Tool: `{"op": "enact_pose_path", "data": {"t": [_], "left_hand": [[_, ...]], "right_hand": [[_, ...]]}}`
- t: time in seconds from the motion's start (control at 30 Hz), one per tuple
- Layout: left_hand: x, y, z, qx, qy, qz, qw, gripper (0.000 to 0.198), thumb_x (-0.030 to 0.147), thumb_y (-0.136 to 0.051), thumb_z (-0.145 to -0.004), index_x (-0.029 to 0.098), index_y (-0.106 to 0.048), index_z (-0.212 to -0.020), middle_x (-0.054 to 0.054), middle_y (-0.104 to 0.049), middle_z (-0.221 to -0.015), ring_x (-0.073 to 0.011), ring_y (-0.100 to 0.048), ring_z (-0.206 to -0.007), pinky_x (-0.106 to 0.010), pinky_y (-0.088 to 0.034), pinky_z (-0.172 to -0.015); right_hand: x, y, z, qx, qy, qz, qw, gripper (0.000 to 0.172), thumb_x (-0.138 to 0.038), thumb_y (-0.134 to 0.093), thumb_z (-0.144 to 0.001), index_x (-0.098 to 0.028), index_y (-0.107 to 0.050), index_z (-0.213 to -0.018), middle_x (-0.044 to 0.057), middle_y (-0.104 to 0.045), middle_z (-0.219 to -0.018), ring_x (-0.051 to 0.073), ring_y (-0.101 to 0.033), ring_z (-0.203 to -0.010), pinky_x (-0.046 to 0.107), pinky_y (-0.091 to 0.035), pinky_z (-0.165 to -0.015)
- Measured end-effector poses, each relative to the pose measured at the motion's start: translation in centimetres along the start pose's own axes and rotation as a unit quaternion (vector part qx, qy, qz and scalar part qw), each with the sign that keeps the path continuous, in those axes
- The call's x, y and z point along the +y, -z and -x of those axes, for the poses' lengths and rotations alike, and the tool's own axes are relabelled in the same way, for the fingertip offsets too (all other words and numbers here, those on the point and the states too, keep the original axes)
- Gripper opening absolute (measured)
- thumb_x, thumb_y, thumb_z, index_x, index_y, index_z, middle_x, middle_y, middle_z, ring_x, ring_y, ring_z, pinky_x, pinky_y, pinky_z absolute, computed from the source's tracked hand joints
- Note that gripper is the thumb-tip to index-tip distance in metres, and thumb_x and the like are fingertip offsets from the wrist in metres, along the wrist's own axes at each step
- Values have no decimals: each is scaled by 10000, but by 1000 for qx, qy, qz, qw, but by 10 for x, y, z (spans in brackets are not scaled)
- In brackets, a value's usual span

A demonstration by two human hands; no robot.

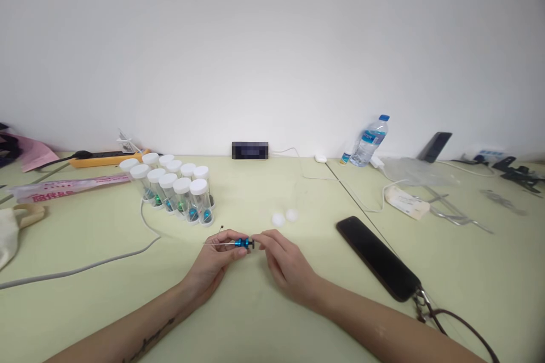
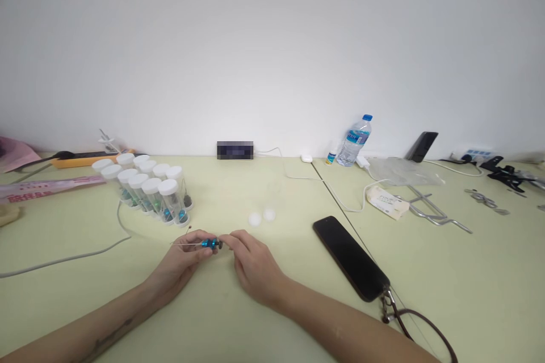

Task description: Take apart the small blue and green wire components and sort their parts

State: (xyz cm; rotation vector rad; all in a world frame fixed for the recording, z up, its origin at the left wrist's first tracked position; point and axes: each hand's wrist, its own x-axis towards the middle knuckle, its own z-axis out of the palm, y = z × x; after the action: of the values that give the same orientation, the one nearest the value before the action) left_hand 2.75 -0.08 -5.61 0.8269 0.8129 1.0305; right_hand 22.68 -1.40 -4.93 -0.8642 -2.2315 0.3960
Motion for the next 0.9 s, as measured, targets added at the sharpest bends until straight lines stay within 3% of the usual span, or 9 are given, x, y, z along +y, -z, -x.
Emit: {"op": "enact_pose_path", "data": {"t": [0.63,0.9], "left_hand": [[0,-2,1,-23,-4,-3,1000,193,197,-783,-656,181,-712,-835,-55,-731,-849,-165,-639,-790,-270,-467,-777],[-1,0,0,-31,-24,-33,999,155,196,-769,-683,156,-730,-828,-37,-703,-784,-116,-585,-729,-212,-438,-735]], "right_hand": [[-1,0,1,-3,-16,-10,1000,539,0,-353,-826,-230,-397,-1312,92,-550,-1102,188,-553,-955,351,-490,-844],[-1,1,1,5,-10,-8,1000,506,0,-352,-833,-216,-411,-1288,96,-554,-1096,180,-558,-923,341,-494,-823]]}}
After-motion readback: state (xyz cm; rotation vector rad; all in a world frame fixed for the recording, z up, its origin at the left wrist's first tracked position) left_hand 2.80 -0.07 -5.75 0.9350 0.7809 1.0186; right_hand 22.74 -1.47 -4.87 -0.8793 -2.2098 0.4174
